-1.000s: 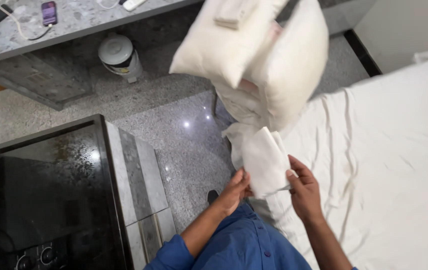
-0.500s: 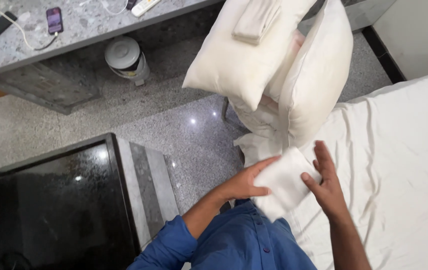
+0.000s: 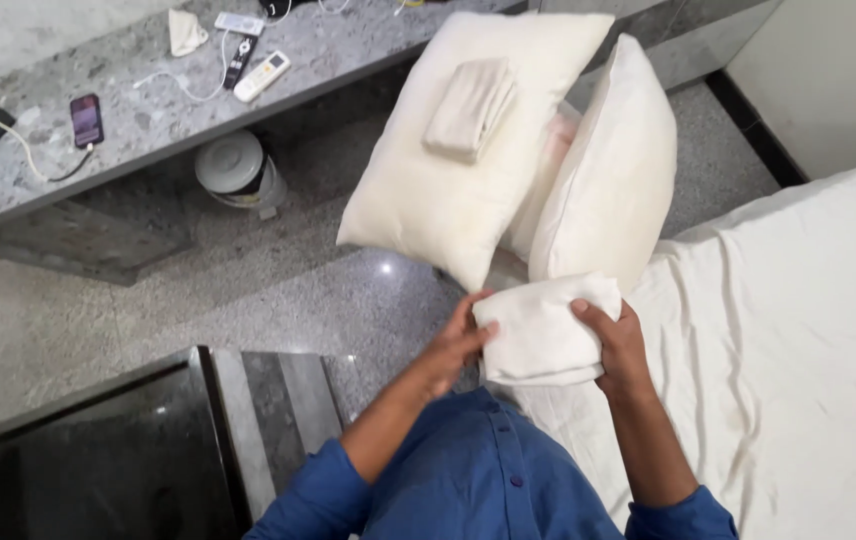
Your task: The person folds a white pillowcase on a bed, then places it on a stack of pillows. They repeat this process with a second white pillowcase. Finally, they fold a red and green towel and place it on the bed.
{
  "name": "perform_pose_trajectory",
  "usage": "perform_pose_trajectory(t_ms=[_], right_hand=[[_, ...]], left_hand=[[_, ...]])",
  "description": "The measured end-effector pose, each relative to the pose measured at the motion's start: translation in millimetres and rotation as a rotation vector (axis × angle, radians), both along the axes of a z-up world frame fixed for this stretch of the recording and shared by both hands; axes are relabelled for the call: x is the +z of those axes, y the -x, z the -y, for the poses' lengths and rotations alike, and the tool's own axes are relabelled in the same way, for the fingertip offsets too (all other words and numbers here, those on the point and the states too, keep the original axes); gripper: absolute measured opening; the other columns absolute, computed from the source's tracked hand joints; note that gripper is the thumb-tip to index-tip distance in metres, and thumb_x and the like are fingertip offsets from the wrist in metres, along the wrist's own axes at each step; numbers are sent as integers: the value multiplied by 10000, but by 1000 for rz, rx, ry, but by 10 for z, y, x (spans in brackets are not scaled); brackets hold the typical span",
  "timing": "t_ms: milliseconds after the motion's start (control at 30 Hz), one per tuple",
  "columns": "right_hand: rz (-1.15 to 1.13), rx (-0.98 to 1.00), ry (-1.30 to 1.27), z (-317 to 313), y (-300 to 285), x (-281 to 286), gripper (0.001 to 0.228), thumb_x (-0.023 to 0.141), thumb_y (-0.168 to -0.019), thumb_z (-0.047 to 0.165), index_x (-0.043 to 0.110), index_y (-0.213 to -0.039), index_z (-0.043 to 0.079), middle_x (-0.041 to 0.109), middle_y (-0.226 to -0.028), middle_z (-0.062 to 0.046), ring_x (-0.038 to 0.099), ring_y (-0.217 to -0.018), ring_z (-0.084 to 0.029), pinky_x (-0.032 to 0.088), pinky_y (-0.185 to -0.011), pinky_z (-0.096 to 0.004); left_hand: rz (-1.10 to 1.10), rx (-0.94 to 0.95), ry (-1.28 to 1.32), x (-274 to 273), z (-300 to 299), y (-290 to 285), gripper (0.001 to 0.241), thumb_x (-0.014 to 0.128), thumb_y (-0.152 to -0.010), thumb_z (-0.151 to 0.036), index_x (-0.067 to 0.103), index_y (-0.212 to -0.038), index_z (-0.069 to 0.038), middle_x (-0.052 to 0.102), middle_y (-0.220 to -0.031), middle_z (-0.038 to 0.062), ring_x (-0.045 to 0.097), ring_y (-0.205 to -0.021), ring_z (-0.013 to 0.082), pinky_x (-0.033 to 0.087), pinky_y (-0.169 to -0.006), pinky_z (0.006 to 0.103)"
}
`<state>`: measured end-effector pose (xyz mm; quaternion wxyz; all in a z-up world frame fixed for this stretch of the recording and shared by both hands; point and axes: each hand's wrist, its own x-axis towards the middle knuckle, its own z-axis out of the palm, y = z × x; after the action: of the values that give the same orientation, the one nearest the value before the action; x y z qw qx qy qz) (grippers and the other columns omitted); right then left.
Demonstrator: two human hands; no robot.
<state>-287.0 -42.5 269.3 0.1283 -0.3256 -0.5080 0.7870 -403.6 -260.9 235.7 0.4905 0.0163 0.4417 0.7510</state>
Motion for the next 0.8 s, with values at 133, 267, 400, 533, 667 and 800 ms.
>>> perform_pose_trajectory(t_ms=[133, 267, 400, 533, 667, 800], right_hand=[[-19, 7, -68, -34, 376, 23, 488, 766, -875, 139, 609, -1290, -63, 726, -1089, -144, 702, -942, -222, 576, -828, -355], [90, -23, -61, -73, 825, 95, 493, 753, -877, 177, 606, -1293, -43, 740, -1091, -141, 715, -940, -221, 587, -817, -352], [-16, 73, -2, -6, 1445, 128, 552, 763, -862, 204, 569, -1332, -10, 725, -1169, -101, 706, -1044, -178, 588, -892, -322], [8, 11, -42, 167, 1899, -132, 549, 777, -950, 178, 580, -1411, -45, 686, -1174, -117, 647, -977, -175, 524, -767, -308], [-78, -133, 32, 476, 2502, 12, 561, 752, -918, 208, 569, -1399, -14, 698, -1176, -121, 690, -948, -183, 577, -743, -328], [-107, -175, -23, 442, 2697, -372, 595, 710, -932, 209, 473, -1436, -1, 677, -1232, -114, 691, -1016, -174, 610, -796, -342]], left_hand=[[58, 18, -29, -151, -170, 301, 804, 746, -867, -114, 334, -1557, -113, 545, -1422, 126, 565, -1286, 243, 471, -1094, 411], [-133, 15, 20, -64, -289, 1136, 882, 746, -848, -75, 282, -1595, -143, 547, -1394, 110, 546, -1277, 226, 476, -1086, 370], [-355, -8, 22, 274, -536, 2276, 860, 730, -874, -87, 253, -1588, -143, 614, -1282, 183, 619, -1168, 248, 544, -1008, 372], [-320, 161, -173, -290, -771, 3402, 612, 712, -1004, -165, 392, -1509, -29, 675, -1322, 286, 665, -1183, 284, 525, -1071, 374], [110, 271, -332, -214, -778, 3471, 560, 691, -962, -266, 387, -1368, -28, 646, -1264, 307, 667, -1117, 365, 548, -985, 447], [-155, 162, -72, -283, -828, 3227, 704, 572, -995, -376, 288, -1559, -66, 489, -1503, 228, 553, -1312, 279, 481, -1075, 416]])
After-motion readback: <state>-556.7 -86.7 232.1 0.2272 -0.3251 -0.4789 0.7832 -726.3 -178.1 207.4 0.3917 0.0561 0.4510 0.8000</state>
